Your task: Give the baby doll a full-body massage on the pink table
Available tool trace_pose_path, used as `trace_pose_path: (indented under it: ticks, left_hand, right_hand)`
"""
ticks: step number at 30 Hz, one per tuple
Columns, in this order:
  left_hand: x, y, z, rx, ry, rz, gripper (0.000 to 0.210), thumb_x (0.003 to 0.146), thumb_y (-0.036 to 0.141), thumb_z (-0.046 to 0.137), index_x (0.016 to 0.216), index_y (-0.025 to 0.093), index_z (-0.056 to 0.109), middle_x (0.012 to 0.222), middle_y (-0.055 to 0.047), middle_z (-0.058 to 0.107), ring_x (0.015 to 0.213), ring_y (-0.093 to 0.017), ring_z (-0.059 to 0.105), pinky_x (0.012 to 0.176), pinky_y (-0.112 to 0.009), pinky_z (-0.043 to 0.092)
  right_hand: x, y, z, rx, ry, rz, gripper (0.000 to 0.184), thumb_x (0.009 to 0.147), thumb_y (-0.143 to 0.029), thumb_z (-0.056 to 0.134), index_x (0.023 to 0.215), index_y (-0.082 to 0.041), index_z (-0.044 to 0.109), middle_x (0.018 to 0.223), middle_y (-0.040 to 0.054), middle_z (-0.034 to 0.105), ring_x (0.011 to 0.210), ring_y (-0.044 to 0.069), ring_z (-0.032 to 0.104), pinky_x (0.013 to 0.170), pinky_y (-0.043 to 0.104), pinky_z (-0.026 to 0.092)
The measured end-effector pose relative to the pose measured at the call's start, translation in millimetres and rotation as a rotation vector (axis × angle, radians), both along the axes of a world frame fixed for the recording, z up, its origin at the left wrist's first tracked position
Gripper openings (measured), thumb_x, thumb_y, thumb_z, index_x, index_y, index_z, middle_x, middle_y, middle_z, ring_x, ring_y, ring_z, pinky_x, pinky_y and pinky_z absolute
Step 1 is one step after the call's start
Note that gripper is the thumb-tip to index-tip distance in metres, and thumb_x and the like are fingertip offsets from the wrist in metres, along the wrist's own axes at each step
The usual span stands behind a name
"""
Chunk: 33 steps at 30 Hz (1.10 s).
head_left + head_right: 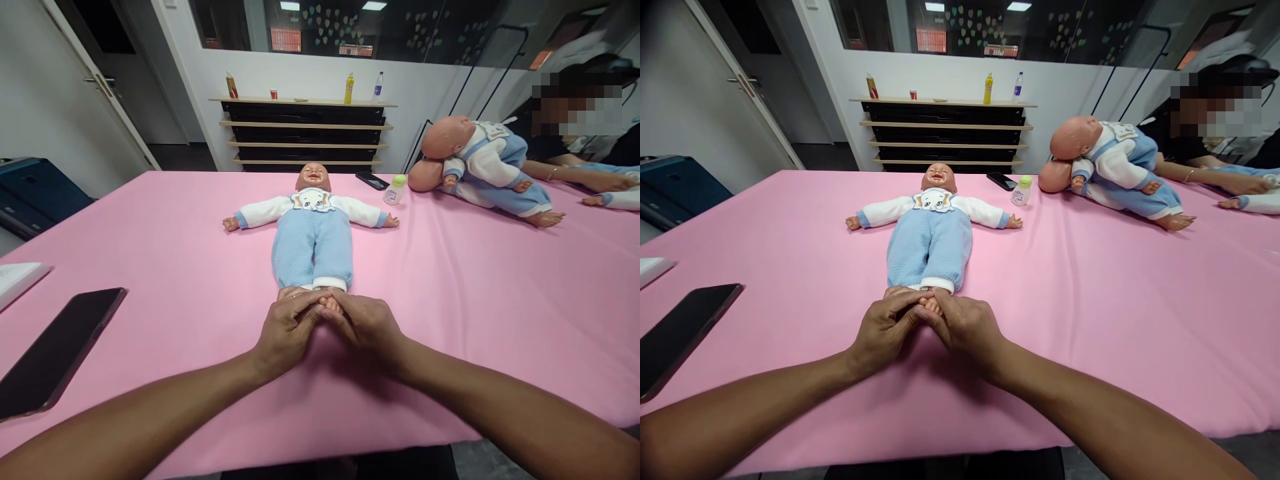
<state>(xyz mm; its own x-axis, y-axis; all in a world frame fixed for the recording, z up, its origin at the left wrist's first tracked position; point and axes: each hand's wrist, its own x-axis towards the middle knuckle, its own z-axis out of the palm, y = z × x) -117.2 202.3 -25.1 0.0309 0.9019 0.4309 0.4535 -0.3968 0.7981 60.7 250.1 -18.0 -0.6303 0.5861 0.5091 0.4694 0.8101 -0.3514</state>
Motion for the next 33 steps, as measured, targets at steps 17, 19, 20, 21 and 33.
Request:
trace_pose_path:
  ticks: [17,19,20,21,33]
  left_hand:
    - [1,-2,2.9,-0.038,0.097,-0.016,0.030,0.095,0.023,0.049,0.121,0.023,0.062,0.102,-0.004,0.069,0.098,-0.019,0.059,0.095,-0.038,0.038]
    - [1,-4,2.7,-0.060,0.120,0.001,0.039,0.094,0.021,0.048,0.132,0.021,0.053,0.098,-0.004,0.068,0.098,-0.019,0.058,0.093,-0.038,0.041]
    - [1,-6,2.4,-0.060,0.136,0.003,0.043,0.093,0.019,0.047,0.136,0.021,0.047,0.095,-0.004,0.067,0.098,-0.020,0.057,0.093,-0.038,0.042]
    - [1,-7,2.1,-0.044,0.169,-0.008,0.046,0.092,0.017,0.047,0.138,0.020,0.044,0.094,-0.004,0.066,0.098,-0.020,0.057,0.092,-0.038,0.042]
    - [-13,-7,4.5,0.201,1.116,0.253,0.044,0.091,0.038,0.050,0.129,0.017,0.053,0.138,-0.021,0.049,0.075,-0.024,0.061,0.066,-0.041,0.050]
  right_hand:
    - [3,1,-1.5,-0.022,0.029,0.051,0.023,0.097,-0.032,0.048,0.111,-0.016,0.057,0.085,0.0030,0.069,0.069,0.013,0.064,0.061,0.024,0.045]
    - [5,3,-2.8,-0.003,0.031,0.041,0.018,0.094,-0.032,0.052,0.101,-0.017,0.059,0.077,0.0003,0.066,0.064,0.012,0.060,0.058,0.024,0.041]
    - [6,4,-3.8,0.028,0.030,0.039,0.015,0.092,-0.030,0.053,0.096,-0.018,0.060,0.074,-0.0001,0.064,0.063,0.012,0.058,0.057,0.025,0.039]
    - [7,5,-4.7,0.066,0.025,0.037,0.011,0.089,-0.027,0.053,0.091,-0.018,0.060,0.072,-0.0001,0.062,0.062,0.012,0.055,0.057,0.026,0.038]
    - [11,12,0.1,0.117,0.095,0.150,0.016,0.061,-0.008,0.050,0.074,-0.017,0.055,0.087,0.0072,0.057,0.083,0.019,0.051,0.074,0.034,0.043]
